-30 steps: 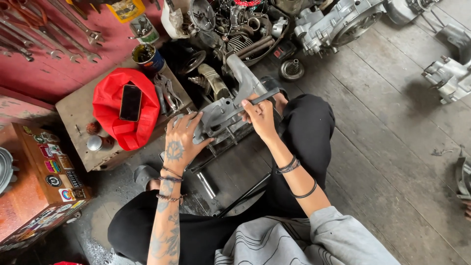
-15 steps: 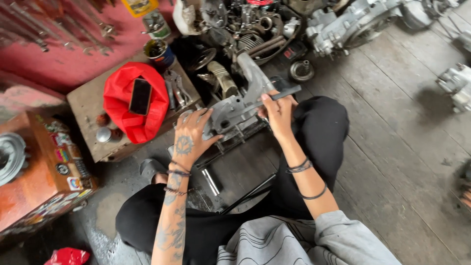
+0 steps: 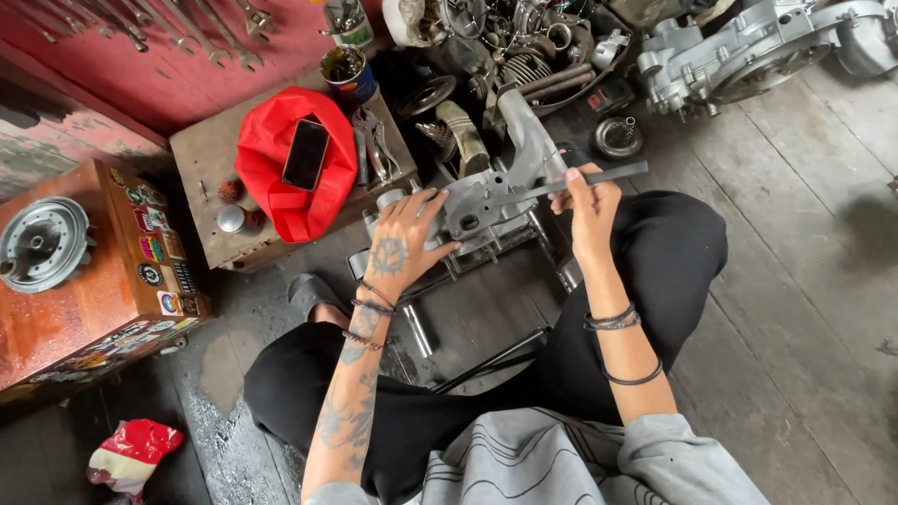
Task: The person sits on the floor and uses a metal file to smooth the surface of a silver engine casing. They repeatedly file different edges and surfaces of the part, rotating it to access various sides. The person also uses their fingers to wipe away metal shavings from the work area.
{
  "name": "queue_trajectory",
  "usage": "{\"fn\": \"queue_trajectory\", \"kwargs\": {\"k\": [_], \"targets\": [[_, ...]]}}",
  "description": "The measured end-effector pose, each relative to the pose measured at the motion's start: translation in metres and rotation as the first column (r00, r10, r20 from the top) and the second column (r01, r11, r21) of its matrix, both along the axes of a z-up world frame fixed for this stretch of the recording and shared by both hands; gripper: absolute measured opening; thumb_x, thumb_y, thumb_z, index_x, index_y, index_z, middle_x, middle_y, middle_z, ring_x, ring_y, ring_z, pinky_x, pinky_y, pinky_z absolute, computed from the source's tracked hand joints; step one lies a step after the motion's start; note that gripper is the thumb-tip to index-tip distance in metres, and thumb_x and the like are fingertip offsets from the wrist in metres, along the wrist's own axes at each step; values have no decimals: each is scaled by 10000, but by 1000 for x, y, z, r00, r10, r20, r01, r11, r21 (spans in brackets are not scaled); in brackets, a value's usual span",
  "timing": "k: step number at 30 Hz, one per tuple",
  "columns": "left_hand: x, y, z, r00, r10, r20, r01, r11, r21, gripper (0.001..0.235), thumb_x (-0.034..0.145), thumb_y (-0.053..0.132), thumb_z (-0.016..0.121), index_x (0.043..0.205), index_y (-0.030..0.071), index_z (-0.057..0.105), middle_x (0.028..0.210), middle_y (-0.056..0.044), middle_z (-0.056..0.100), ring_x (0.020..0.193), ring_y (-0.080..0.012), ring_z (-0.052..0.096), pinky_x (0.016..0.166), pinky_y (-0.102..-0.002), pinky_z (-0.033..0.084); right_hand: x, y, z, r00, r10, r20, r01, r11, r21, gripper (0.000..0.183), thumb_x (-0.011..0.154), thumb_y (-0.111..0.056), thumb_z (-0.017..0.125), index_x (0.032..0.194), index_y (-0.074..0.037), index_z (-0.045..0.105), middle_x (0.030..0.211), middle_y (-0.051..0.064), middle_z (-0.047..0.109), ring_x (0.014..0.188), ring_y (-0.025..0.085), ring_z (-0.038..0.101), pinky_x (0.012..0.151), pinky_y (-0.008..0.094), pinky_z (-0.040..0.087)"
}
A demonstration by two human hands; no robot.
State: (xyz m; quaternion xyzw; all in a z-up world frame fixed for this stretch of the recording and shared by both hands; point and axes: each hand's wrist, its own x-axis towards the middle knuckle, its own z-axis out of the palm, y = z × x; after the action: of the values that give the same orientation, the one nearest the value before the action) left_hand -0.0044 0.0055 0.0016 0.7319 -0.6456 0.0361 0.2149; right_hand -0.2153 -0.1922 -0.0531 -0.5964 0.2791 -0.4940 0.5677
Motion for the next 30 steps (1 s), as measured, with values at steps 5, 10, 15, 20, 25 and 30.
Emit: {"fn": "queue_trajectory", "kwargs": {"k": [5, 10, 15, 20, 25, 30], "targets": [[-1, 0, 1, 1000, 1, -10, -1, 1000, 15, 721, 774, 387, 890, 1369, 76, 628, 1266, -133, 666, 1200, -291, 644, 1015, -446, 506, -5, 17, 29, 999, -52, -11, 50, 992, -115, 252, 1041, -139, 602, 856, 27, 640, 645, 187, 649, 475, 182, 612, 455, 284, 522], [-1, -2, -1, 1000, 12, -13, -12, 1000, 27, 719, 784, 370, 882, 1386, 83, 615, 1281, -135, 657, 1207, -300, 637, 997, -453, 514, -20, 65, 34, 966, -227, 124, 249, 945, -212, 243, 1011, -116, 699, 821, -5, 597, 819, 239, 733, 529, 164, 648, 500, 279, 538], [-2, -1, 6, 1000, 8, 12, -9, 998, 64, 691, 821, 371, 862, 1393, 79, 607, 1286, -137, 645, 1223, -294, 626, 974, -431, 523, -14, 113, 18, 914, -390, -107, 295, 823, -485, 198, 931, -32, 780, 805, -19, 629, 709, 100, 752, 581, 212, 746, 598, 275, 577], [-4, 1, 4, 1000, 10, 25, -12, 997, 76, 697, 830, 383, 849, 1403, 76, 599, 1311, -150, 638, 1233, -303, 622, 967, -443, 530, -8, 121, 12, 894, -412, -174, 255, 788, -560, 104, 1016, -86, 650, 955, -11, 688, 747, 74, 769, 659, 195, 755, 645, 294, 604], [-5, 0, 4, 1000, 12, 23, -13, 998, 59, 692, 814, 366, 860, 1388, 68, 612, 1303, -156, 647, 1223, -312, 630, 959, -458, 542, -4, 119, 13, 882, -417, -220, 213, 769, -603, 146, 1035, -107, 638, 952, -14, 716, 782, 82, 771, 713, 234, 759, 657, 335, 610], [-5, 0, 1, 999, 19, 42, -21, 999, 47, 702, 809, 380, 857, 1393, 76, 613, 1294, -149, 655, 1209, -306, 640, 955, -458, 546, 6, 107, 10, 860, -449, -243, 211, 747, -631, 87, 1002, -93, 674, 932, -50, 704, 765, 64, 750, 693, 253, 748, 640, 310, 594]]}}
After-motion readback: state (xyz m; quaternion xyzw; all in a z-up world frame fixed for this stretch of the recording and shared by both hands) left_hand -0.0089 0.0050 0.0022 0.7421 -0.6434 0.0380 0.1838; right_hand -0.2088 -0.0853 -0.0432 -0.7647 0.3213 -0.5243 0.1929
